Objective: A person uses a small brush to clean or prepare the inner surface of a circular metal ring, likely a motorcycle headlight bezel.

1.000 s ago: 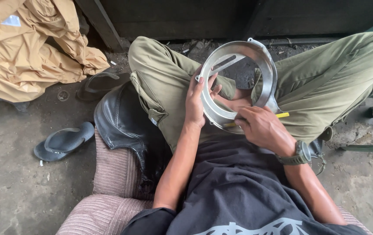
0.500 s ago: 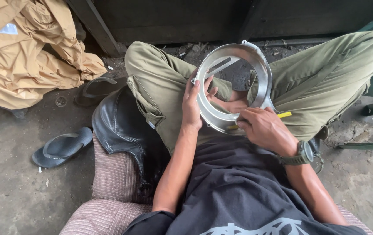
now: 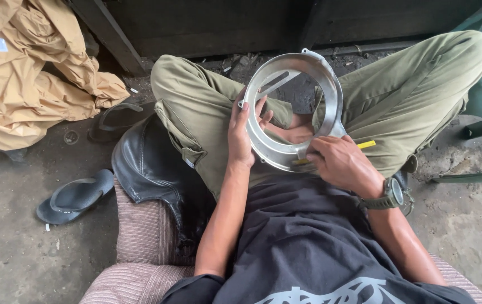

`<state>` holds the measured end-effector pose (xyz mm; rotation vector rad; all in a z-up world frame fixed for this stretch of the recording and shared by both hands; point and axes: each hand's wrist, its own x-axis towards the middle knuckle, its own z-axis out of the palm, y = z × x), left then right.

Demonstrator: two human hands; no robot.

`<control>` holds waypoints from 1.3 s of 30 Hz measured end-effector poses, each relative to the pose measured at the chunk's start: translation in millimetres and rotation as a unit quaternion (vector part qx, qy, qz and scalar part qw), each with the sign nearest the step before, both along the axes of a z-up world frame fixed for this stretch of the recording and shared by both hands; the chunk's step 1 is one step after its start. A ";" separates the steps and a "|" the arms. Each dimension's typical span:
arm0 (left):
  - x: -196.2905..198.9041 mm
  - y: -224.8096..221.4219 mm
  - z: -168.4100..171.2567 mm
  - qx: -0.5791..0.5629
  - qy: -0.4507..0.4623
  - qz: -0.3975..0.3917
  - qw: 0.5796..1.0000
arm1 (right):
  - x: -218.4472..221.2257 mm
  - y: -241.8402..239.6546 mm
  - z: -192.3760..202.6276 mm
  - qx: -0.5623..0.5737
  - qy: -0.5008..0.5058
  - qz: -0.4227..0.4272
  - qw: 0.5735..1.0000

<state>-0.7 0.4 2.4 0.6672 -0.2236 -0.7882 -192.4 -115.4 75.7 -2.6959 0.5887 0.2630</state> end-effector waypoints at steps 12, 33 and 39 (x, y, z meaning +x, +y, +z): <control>-0.7 -0.4 1.4 0.008 -0.002 0.000 1.000 | -1.9 -3.0 -3.8 -0.002 0.001 -0.003 1.000; -1.1 -0.2 2.9 0.008 0.005 -0.002 1.000 | 3.4 7.5 -10.6 0.012 -0.045 0.015 0.999; 4.2 -4.9 3.0 0.002 0.018 0.007 1.000 | 19.5 12.5 4.3 0.026 -0.079 0.038 0.996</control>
